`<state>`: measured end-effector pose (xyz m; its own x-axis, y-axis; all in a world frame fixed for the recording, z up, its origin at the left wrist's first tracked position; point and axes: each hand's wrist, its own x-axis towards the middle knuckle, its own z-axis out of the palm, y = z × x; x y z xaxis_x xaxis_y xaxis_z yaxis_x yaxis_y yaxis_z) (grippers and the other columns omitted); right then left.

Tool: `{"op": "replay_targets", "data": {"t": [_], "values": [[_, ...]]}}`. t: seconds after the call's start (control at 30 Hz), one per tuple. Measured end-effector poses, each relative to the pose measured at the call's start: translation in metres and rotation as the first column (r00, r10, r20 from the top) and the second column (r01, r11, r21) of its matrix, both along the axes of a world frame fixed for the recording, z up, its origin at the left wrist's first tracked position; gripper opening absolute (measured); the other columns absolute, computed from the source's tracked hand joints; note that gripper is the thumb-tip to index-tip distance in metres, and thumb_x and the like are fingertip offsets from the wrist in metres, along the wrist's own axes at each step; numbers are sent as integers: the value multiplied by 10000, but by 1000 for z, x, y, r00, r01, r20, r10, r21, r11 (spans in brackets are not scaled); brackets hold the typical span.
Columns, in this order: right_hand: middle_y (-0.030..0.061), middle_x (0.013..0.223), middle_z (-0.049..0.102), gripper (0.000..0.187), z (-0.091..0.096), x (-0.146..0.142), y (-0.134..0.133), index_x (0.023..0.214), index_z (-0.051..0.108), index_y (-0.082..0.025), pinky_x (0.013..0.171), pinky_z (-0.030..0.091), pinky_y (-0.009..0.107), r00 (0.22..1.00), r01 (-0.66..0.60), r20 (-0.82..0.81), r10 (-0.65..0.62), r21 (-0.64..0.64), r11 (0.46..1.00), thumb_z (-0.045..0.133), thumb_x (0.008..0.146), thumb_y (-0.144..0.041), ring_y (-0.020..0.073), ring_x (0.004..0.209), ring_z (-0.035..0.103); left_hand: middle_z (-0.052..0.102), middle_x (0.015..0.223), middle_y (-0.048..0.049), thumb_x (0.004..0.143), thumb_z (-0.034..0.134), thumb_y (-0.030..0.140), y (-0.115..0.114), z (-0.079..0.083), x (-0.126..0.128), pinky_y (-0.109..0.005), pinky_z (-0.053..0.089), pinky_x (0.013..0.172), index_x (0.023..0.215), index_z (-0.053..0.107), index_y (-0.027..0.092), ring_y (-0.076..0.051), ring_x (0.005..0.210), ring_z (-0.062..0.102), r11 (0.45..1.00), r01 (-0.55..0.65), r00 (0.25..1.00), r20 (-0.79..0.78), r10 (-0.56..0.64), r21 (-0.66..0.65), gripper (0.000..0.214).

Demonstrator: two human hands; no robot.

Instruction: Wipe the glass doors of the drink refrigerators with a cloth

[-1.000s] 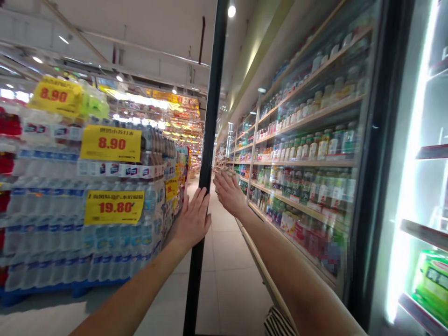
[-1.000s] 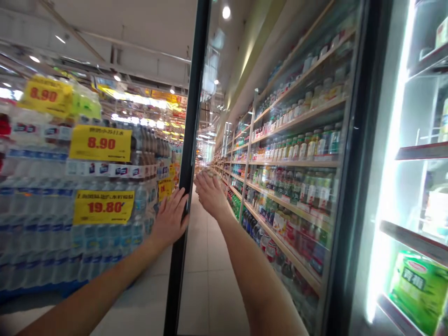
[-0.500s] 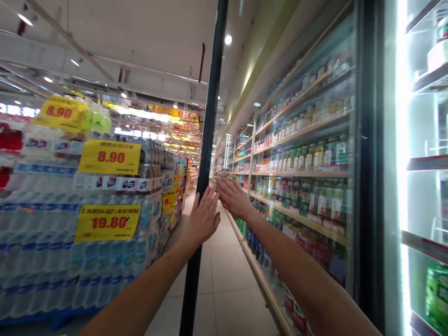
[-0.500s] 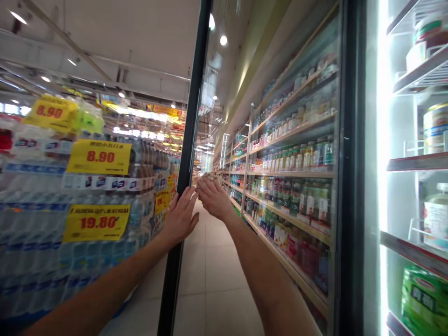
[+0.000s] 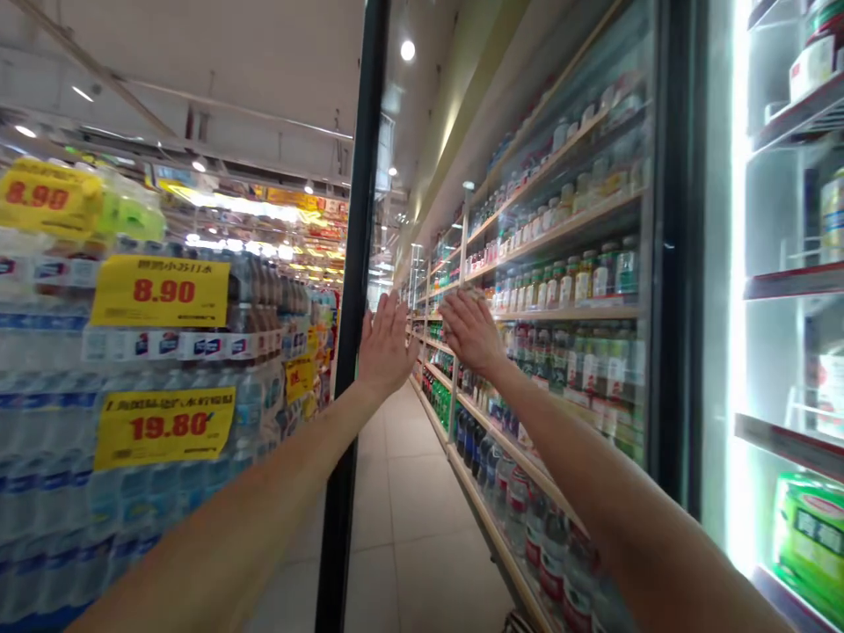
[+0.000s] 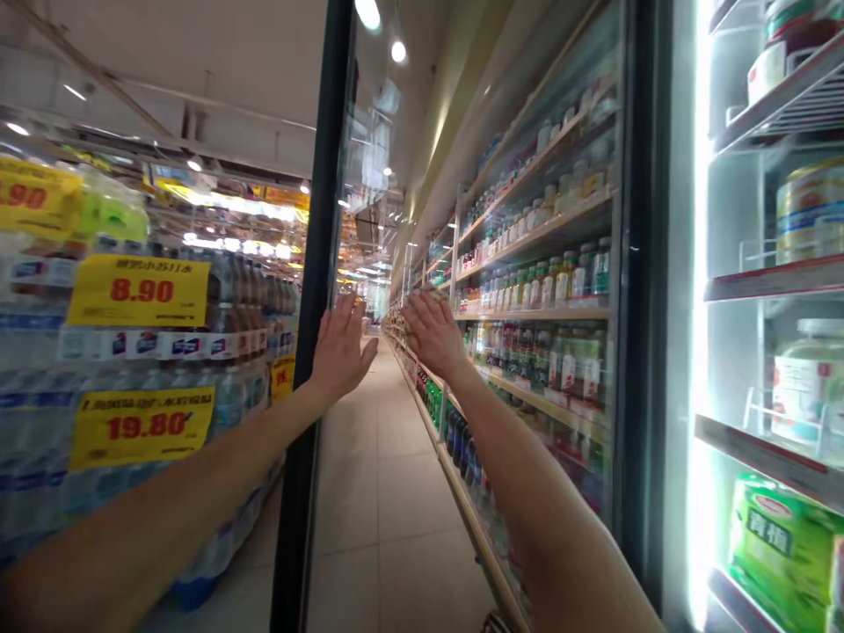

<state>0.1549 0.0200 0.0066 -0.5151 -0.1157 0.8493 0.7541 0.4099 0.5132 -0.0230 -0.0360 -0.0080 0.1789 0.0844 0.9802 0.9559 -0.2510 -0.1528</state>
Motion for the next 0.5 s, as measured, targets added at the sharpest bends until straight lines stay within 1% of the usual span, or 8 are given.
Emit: {"op": "replay_targets", "data": {"t": [0.07,0.2,0.27,0.33,0.37,0.4,0.43,0.5], "values": [[91,1398,398,436,-1,5,1,1281,458,-160,1082,206,475,995,10,-94,-10,2,1000,428,857,-255,241,1334,244,279,1453,-165,845,404,305,4,4,3,-467,170,1103,1337,323,96,-255,1367,191,1000,9,1000,11,-9,10,541],[75,1382,422,436,-3,21,6,1280,460,-185,1078,226,453,998,31,-58,-29,39,999,420,856,-278,227,1319,279,280,1455,-152,831,436,311,12,5,13,-478,145,1112,1339,323,124,-248,1371,179,1000,16,1000,-21,-15,17,553],[79,1369,435,433,-1,32,9,1271,469,-187,1074,225,466,985,50,-167,-40,52,997,414,853,-290,234,1311,293,278,1456,-148,829,445,318,17,1,20,-487,150,1110,1340,325,129,-252,1370,180,1000,14,1000,-23,-14,-2,558],[92,1365,433,437,0,41,12,1267,471,-174,1069,225,481,946,74,-319,-52,58,996,400,855,-303,247,1310,291,276,1458,-141,834,444,339,24,-4,26,-504,154,1105,1344,329,142,-264,1369,179,1000,18,1000,4,-18,-16,559],[99,1367,428,442,-1,44,13,1268,469,-167,1066,228,485,929,85,-366,-57,62,994,395,857,-312,252,1312,285,274,1459,-135,836,444,352,27,-7,28,-510,149,1104,1344,334,152,-269,1370,173,1000,22,1000,18,-22,-15,557],[103,1371,420,449,-3,48,14,1272,463,-164,1064,231,484,922,94,-381,-62,65,993,392,857,-320,253,1316,275,273,1461,-129,838,445,363,31,-10,30,-517,137,1105,1344,340,161,-273,1371,163,1000,25,999,27,-25,-11,555],[102,1376,413,455,-5,51,15,1277,457,-167,1064,233,479,931,98,-358,-69,64,993,392,856,-326,251,1321,266,271,1462,-124,838,447,373,34,-13,32,-521,121,1108,1343,345,171,-275,1374,150,1000,27,999,29,-27,-4,554],[84,1377,411,459,-11,62,16,1279,453,-191,1067,238,462,967,97,-243,-80,60,993,404,847,-339,237,1323,265,262,1465,-122,837,454,381,38,-17,33,-524,91,1112,1347,347,176,-274,1377,125,1000,21,1000,19,-21,4,560]]}}
